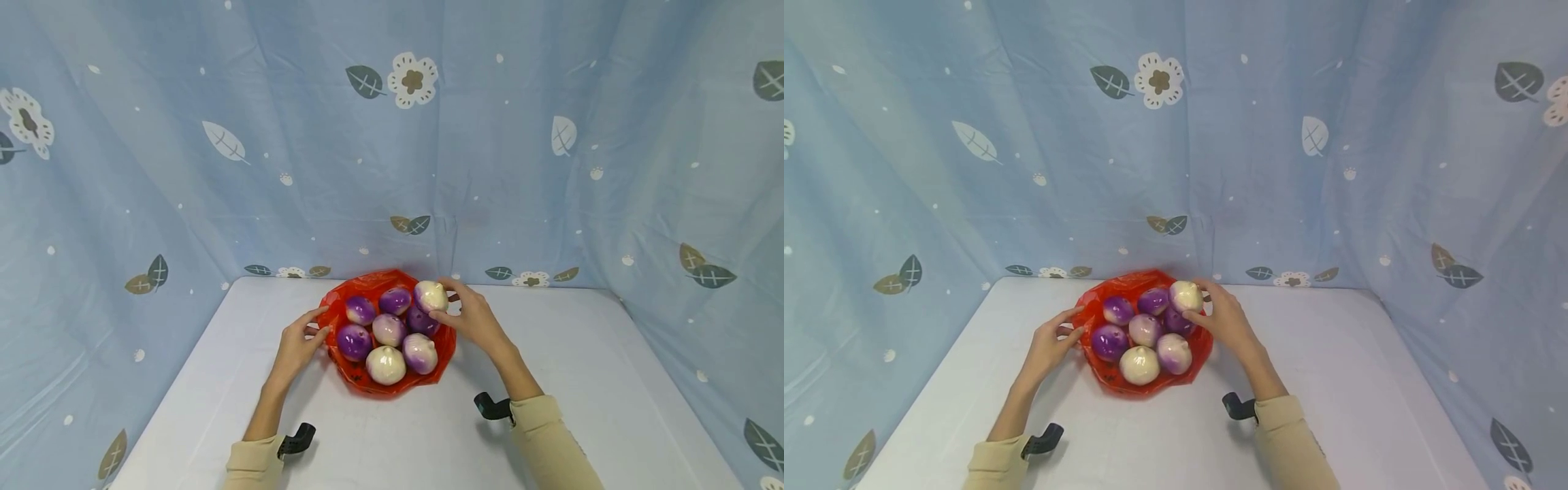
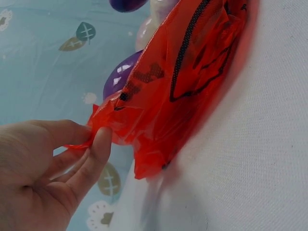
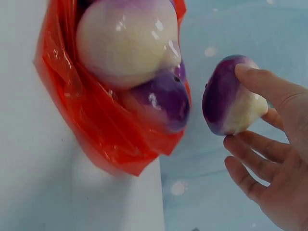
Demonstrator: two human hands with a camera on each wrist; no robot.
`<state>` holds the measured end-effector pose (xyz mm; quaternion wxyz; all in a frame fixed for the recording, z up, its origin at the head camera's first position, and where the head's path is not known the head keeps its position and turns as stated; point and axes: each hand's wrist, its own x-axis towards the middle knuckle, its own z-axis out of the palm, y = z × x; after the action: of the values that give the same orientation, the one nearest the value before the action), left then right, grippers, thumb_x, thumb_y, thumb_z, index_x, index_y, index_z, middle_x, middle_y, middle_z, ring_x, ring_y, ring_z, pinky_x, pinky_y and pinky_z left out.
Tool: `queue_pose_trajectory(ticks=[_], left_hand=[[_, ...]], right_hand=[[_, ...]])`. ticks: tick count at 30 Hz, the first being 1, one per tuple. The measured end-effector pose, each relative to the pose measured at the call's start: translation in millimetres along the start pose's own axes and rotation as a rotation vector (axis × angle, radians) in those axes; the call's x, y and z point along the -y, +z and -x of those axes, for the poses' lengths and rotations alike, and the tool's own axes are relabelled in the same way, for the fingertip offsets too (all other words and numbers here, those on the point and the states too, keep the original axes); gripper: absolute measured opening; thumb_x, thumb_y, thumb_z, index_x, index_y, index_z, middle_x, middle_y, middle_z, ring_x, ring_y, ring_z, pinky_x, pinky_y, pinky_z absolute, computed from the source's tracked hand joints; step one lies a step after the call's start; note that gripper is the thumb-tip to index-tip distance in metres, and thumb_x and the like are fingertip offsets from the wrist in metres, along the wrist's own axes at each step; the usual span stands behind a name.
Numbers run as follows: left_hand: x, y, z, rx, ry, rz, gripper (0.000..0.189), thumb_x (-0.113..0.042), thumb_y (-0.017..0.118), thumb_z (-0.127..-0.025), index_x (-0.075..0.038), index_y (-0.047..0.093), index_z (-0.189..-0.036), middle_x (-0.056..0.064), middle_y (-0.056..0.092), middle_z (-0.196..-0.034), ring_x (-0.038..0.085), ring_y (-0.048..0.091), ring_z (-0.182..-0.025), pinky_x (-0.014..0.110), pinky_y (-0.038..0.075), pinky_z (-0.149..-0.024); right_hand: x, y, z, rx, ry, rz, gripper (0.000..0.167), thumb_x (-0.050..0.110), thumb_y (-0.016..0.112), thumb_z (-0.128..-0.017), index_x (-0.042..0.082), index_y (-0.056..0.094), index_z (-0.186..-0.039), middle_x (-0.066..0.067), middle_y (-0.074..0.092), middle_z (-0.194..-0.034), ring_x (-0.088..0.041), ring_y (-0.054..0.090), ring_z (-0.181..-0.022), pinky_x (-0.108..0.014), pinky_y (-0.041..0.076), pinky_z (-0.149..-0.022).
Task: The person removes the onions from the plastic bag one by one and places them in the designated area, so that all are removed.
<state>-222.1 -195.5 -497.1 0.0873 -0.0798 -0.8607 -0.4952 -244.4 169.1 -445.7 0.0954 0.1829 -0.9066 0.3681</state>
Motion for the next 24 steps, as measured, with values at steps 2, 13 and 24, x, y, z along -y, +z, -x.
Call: queue_pose_trajectory(ticks=[2,13,24], left_hand=[[0.2,-0.1,0.1,0.000,-0.002,-0.002,0.045,-0.005,0.069,-0.090,-0.010,0.059,-0.134,0.021,0.067,-0.105,0.025,0.073,-0.075,0.038,0.060,-0.061],[0.2,-1.7,0.8,0.005,-0.013,-0.011,0.045,-0.007,0.068,-0.091,-0.011,0.058,-0.135,0.021,0.069,-0.106,0.025,0.072,-0.073,0.036,0.061,-0.062],[-0.6,0.3,1.0,0.004,-0.032,-0.013,0.045,-0.007,0.068,-0.091,-0.011,0.059,-0.135,0.021,0.070,-0.098,0.030,0.072,-0.071,0.034,0.060,-0.060]], right_hand=[[-2.9,-3.5,0.5,-0.003,0.011,0.001,0.065,0.033,0.079,-0.082,0.015,0.050,-0.138,-0.009,0.063,-0.130,-0.028,0.064,-0.108,-0.043,0.058,-0.084],[-27.3,-16.8,5.8,-0.043,0.025,0.011,0.068,0.028,0.080,-0.082,0.009,0.050,-0.140,-0.015,0.061,-0.132,-0.034,0.064,-0.108,-0.046,0.059,-0.082],[-46.0,-21.5,12.6,-0.023,0.112,0.014,0.069,0.030,0.080,-0.082,0.010,0.049,-0.140,-0.016,0.059,-0.133,-0.036,0.062,-0.111,-0.051,0.058,-0.084]])
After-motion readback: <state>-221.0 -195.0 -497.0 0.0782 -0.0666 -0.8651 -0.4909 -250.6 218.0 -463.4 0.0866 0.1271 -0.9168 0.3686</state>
